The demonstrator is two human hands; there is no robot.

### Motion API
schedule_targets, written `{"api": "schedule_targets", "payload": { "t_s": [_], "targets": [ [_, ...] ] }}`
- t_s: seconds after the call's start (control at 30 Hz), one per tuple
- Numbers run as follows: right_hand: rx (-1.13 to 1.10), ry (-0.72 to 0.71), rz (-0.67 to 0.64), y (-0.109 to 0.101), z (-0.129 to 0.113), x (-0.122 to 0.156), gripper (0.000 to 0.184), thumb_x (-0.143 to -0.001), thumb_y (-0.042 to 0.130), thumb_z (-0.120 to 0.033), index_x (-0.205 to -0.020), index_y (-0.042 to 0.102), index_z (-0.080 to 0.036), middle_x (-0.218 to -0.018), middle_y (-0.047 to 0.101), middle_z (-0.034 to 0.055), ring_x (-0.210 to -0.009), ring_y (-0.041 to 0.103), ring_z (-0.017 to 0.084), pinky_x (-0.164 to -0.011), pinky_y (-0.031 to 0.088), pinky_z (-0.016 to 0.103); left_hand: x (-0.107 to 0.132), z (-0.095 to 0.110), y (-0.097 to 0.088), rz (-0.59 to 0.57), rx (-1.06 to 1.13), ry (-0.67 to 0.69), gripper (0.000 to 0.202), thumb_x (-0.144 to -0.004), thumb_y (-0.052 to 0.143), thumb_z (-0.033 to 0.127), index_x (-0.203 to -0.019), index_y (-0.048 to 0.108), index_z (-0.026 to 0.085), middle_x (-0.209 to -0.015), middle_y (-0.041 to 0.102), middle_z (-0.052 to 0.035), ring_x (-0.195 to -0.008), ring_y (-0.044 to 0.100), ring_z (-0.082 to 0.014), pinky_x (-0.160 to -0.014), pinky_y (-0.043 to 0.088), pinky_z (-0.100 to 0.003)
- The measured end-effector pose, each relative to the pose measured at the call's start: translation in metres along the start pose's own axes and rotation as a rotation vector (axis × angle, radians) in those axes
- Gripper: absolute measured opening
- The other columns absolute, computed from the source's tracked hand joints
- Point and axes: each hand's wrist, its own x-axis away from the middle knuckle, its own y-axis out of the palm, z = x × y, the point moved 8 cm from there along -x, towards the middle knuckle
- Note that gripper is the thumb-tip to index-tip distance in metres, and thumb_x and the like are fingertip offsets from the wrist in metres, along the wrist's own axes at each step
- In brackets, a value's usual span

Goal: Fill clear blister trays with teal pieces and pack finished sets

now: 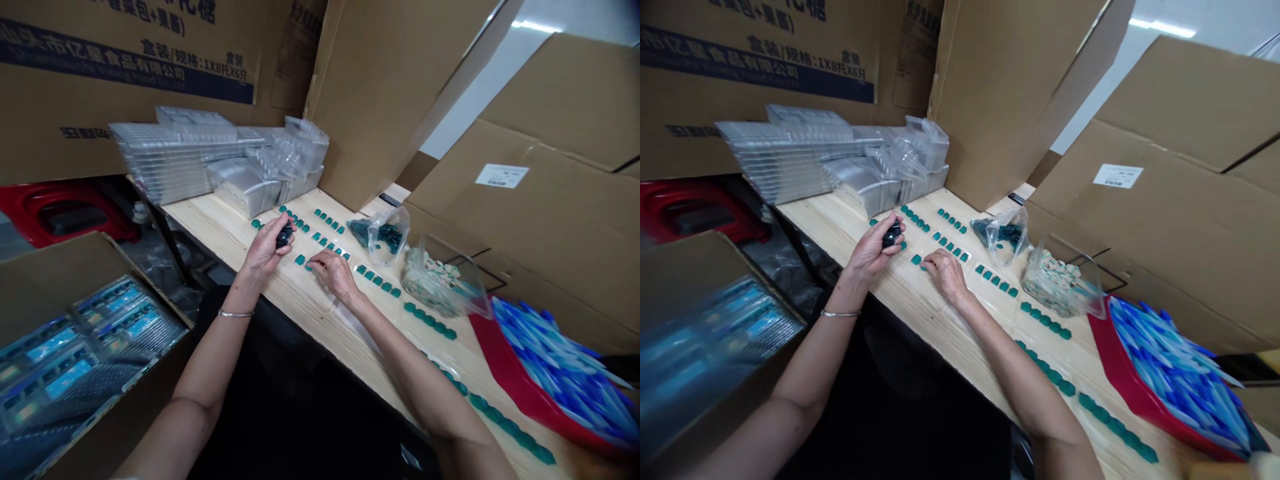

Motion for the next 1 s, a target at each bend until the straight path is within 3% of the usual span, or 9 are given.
{"api": "schedule_targets", "payload": {
  "t_s": [0.2, 0.3, 0.37, 0.5, 0.57, 0.67, 0.87, 1.0],
  "targets": [
    [0.232, 0.027, -0.089, 0.015, -0.006, 0.001, 0.017, -0.084, 0.053, -0.021, -0.080, 0.070, -0.018, -0.080, 0.064, 0.0075, -0.076, 0.059, 0.017, -0.066, 0.042, 0.026, -0.002, -0.015, 0.001, 0.028, 0.160, -0.111, 0.024, -0.075, 0.064, 0.034, -0.081, 0.057, 0.013, -0.070, 0.054, -0.0006, -0.047, 0.044, -0.0016, -0.032, 0.020, -0.010],
    [0.238, 0.018, -0.095, 0.019, -0.005, 0.001, 0.018, -0.085, 0.053, -0.023, -0.080, 0.069, -0.017, -0.079, 0.063, 0.0085, -0.079, 0.059, 0.018, -0.068, 0.042, 0.026, -0.004, -0.026, 0.002, 0.043, 0.223, -0.149, 0.025, -0.078, 0.061, 0.036, -0.081, 0.057, 0.012, -0.069, 0.054, -0.0017, -0.049, 0.047, -0.0034, -0.032, 0.022, -0.011],
    [0.178, 0.007, -0.064, 0.011, -0.007, 0.000, 0.016, -0.084, 0.055, -0.025, -0.086, 0.068, -0.017, -0.082, 0.063, 0.0084, -0.079, 0.059, 0.018, -0.070, 0.043, 0.027, -0.006, -0.035, 0.001, 0.062, 0.245, -0.163, 0.025, -0.079, 0.059, 0.037, -0.082, 0.057, 0.012, -0.069, 0.055, -0.0025, -0.050, 0.049, -0.0048, -0.034, 0.025, -0.012],
    [-0.006, -0.001, 0.148, -0.031, -0.022, -0.005, 0.018, -0.085, 0.053, -0.028, -0.093, 0.066, -0.018, -0.086, 0.062, 0.0071, -0.075, 0.057, 0.017, -0.070, 0.044, 0.028, -0.008, -0.047, -0.002, 0.135, 0.220, -0.140, 0.025, -0.082, 0.055, 0.036, -0.081, 0.057, 0.011, -0.070, 0.058, -0.0035, -0.051, 0.050, -0.0060, -0.036, 0.028, -0.014],
    [-0.070, -0.028, 0.184, -0.044, -0.034, -0.010, 0.018, -0.084, 0.053, -0.028, -0.094, 0.065, -0.019, -0.086, 0.061, 0.0060, -0.073, 0.056, 0.016, -0.068, 0.045, 0.027, -0.007, -0.049, -0.002, 0.156, 0.193, -0.100, 0.024, -0.082, 0.055, 0.036, -0.081, 0.057, 0.011, -0.070, 0.058, -0.0029, -0.050, 0.049, -0.0056, -0.036, 0.029, -0.014],
    [-0.070, -0.053, 0.148, -0.046, -0.044, -0.018, 0.019, -0.081, 0.055, -0.023, -0.097, 0.065, -0.020, -0.086, 0.060, 0.0053, -0.074, 0.055, 0.016, -0.067, 0.045, 0.027, -0.004, -0.052, 0.001, 0.168, 0.170, -0.071, 0.024, -0.080, 0.057, 0.037, -0.082, 0.058, 0.013, -0.071, 0.057, -0.0012, -0.051, 0.050, -0.0056, -0.039, 0.032, -0.015],
    [-0.043, -0.042, 0.122, -0.033, -0.040, -0.021, 0.018, -0.076, 0.055, -0.016, -0.090, 0.066, -0.020, -0.084, 0.059, 0.0047, -0.074, 0.056, 0.015, -0.069, 0.046, 0.027, -0.001, -0.057, 0.005, 0.135, 0.095, -0.037, 0.031, -0.075, 0.061, 0.044, -0.084, 0.059, 0.014, -0.074, 0.059, -0.0008, -0.056, 0.054, -0.0072, -0.043, 0.037, -0.017],
    [-0.153, 0.011, 0.215, -0.043, -0.033, -0.018, 0.014, -0.079, 0.052, -0.020, -0.084, 0.066, -0.020, -0.083, 0.062, 0.0059, -0.076, 0.057, 0.017, -0.072, 0.046, 0.030, -0.002, -0.058, 0.000, 0.184, 0.116, -0.037, 0.029, -0.072, 0.064, 0.042, -0.082, 0.059, 0.014, -0.075, 0.060, -0.0009, -0.058, 0.055, -0.0068, -0.043, 0.036, -0.016]
  ]
}}
